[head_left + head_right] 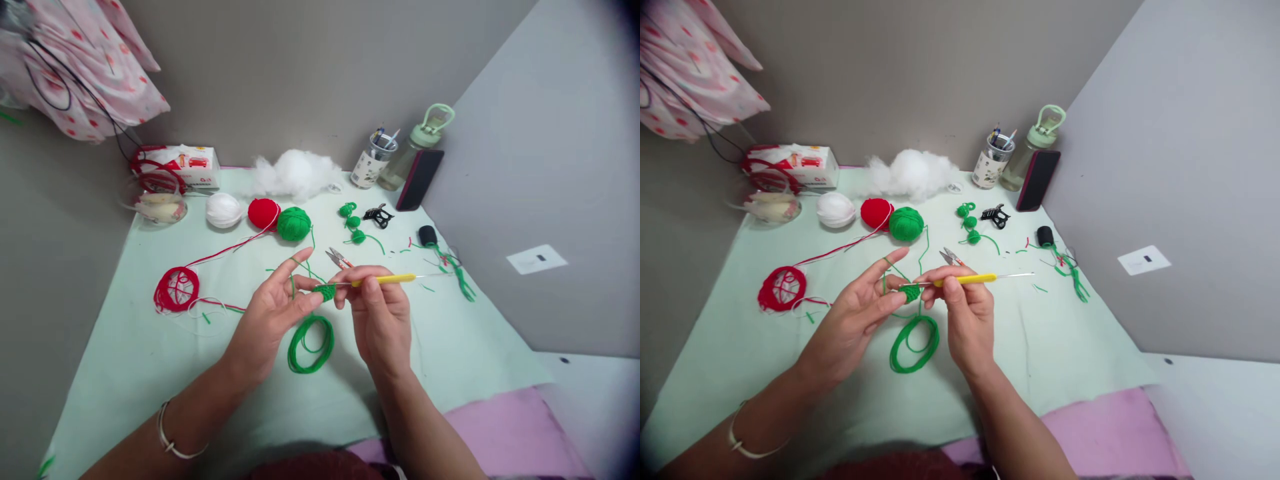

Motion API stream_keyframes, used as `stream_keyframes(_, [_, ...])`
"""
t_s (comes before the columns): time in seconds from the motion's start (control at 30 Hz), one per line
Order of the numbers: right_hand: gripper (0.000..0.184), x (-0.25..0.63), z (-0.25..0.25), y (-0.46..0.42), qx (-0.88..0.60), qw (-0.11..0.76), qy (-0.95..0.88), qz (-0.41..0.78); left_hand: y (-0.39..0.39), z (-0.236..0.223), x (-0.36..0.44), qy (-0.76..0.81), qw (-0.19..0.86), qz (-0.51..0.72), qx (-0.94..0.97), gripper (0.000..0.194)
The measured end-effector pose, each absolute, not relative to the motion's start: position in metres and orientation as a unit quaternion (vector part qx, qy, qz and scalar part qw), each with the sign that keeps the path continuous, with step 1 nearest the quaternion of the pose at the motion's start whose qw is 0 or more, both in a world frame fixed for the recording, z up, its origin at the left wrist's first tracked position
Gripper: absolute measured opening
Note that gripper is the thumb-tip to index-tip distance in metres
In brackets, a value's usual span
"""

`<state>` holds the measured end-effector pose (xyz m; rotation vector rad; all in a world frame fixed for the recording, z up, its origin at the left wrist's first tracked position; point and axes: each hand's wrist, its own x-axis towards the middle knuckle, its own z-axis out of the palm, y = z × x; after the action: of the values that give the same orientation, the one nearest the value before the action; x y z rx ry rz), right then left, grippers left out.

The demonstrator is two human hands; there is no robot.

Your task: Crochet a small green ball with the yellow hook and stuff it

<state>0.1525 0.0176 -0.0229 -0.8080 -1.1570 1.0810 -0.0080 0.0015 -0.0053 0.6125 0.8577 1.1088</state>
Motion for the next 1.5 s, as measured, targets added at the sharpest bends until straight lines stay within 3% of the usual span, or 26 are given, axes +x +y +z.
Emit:
stream_keyframes(0.43, [0.023, 0.156, -0.019, 0.009, -0.362, 0.615, -0.563, 0.417, 0.002, -0.007, -0.009, 0.423, 0.669, 0.521, 0.32, 0.059])
stream_keyframes(0.7, [0.025, 0.159, -0.026, 0.006, -0.335, 0.585, -0.709, 0.206, -0.002, -0.003, -0.006, 0.483, 0.591, 0.535, 0.363, 0.061])
stream_keyframes(0.87, [0.036, 0.163, -0.03, 0.001, -0.35, 0.474, -0.808, -0.021, -0.001, -0.005, -0.004, 0.408, 0.7, 0.523, 0.265, 0.077])
stream_keyframes(0.97, [0.033, 0.163, -0.029, 0.003, -0.349, 0.539, -0.765, 0.05, 0.003, -0.003, -0.01, 0.371, 0.775, 0.473, 0.196, 0.066])
stream_keyframes(1.07, [0.025, 0.159, -0.024, 0.009, -0.36, 0.621, -0.647, 0.257, 0.006, 0.0, -0.014, 0.365, 0.767, 0.491, 0.191, 0.055])
stream_keyframes(1.17, [0.021, 0.154, -0.021, 0.013, -0.342, 0.635, -0.582, 0.377, 0.005, 0.001, -0.013, 0.375, 0.743, 0.506, 0.227, 0.053])
stream_keyframes(1.27, [0.019, 0.15, -0.021, 0.013, -0.36, 0.616, -0.608, 0.35, 0.003, -0.003, -0.008, 0.39, 0.724, 0.501, 0.269, 0.05])
stream_keyframes(1.5, [0.039, 0.154, -0.031, 0.003, -0.36, 0.539, -0.754, 0.105, 0.002, -0.008, -0.005, 0.364, 0.757, 0.505, 0.198, 0.043])
